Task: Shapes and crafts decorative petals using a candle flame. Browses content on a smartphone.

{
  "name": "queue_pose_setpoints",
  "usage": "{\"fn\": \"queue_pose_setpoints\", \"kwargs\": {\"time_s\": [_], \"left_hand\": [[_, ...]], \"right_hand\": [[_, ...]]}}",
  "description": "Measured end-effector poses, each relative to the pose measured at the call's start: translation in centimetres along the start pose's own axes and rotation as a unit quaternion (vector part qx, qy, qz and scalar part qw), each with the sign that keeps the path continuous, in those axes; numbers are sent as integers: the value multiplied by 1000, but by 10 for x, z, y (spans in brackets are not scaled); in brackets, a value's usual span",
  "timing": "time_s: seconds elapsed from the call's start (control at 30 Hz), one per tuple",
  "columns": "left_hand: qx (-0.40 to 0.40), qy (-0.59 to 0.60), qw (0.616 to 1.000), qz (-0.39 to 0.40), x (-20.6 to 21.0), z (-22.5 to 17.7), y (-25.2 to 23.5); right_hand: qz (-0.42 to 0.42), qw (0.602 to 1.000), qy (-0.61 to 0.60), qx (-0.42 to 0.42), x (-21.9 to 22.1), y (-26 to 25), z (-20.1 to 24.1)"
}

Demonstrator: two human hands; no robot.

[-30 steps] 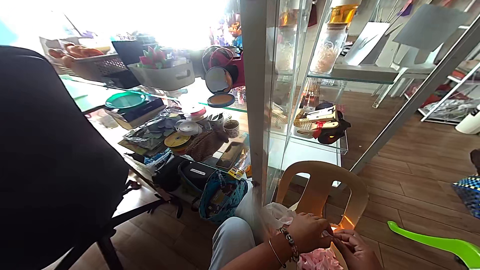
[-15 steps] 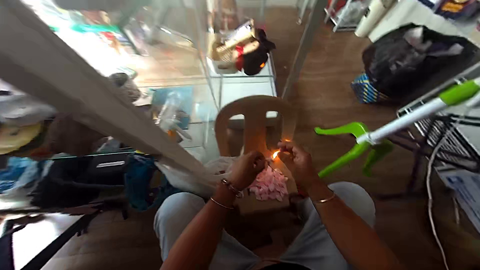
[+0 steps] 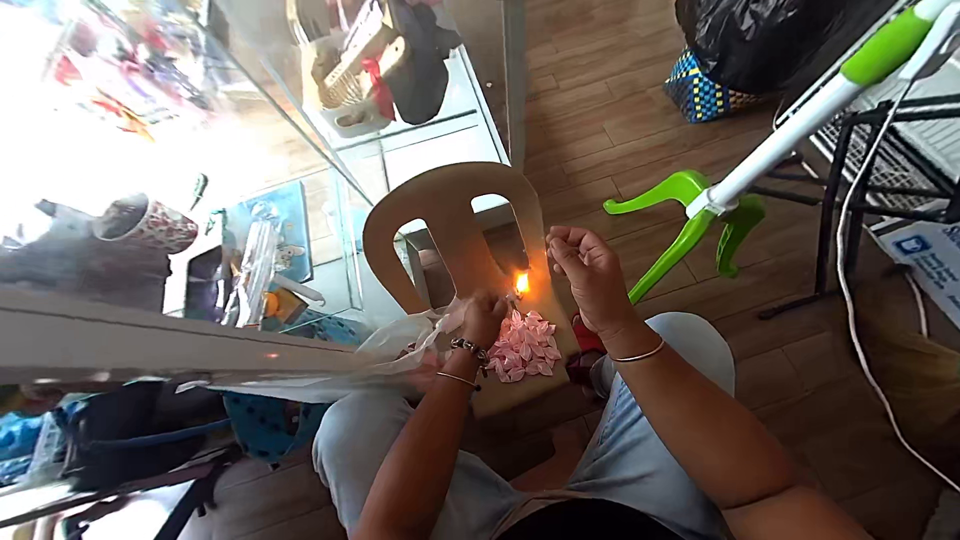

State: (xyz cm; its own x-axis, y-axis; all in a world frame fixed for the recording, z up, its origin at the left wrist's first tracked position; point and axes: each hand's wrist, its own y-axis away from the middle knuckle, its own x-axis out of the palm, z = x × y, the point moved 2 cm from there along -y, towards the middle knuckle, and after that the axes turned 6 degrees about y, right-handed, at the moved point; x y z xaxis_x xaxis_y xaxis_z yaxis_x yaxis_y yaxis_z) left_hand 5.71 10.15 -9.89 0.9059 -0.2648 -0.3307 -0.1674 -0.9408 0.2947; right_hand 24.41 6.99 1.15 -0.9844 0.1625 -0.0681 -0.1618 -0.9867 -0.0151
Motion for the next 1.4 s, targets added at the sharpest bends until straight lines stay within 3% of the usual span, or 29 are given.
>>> {"fn": "queue_pose_setpoints", "kwargs": {"time_s": [0.1, 0.23, 0.37, 0.5, 0.6, 0.7, 0.77, 0.83, 0.97, 1.4], "left_hand": [[-88, -6, 996, 3, 13, 6, -11], [-192, 77, 978, -17, 20, 11, -17], [-230, 172, 957, -33, 15, 29, -26], [-236, 266, 934, -41, 14, 16, -19], [-200, 357, 910, -61, 16, -28, 7], [-141, 401, 902, -74, 13, -65, 34], [-92, 391, 911, -91, 12, -78, 48], [-41, 368, 922, -113, 11, -83, 58], [20, 342, 930, -132, 11, -83, 66], [51, 317, 936, -147, 8, -77, 64]], "right_hand": [[-11, 1000, -4, 1, -3, -3, 2], [-11, 1000, -15, 16, -8, -3, 6], [-7, 999, -1, 40, -8, -5, 11], [57, 986, 146, 56, -11, -1, -5], [110, 971, 194, 84, 0, -6, -23], [155, 974, 121, 117, 12, -9, -27], [161, 981, 44, 94, 17, -4, -27], [148, 987, -11, 55, 18, 3, -23], [124, 992, 0, -8, 16, 9, -14], [111, 990, 70, -56, 28, 8, -10]]}}
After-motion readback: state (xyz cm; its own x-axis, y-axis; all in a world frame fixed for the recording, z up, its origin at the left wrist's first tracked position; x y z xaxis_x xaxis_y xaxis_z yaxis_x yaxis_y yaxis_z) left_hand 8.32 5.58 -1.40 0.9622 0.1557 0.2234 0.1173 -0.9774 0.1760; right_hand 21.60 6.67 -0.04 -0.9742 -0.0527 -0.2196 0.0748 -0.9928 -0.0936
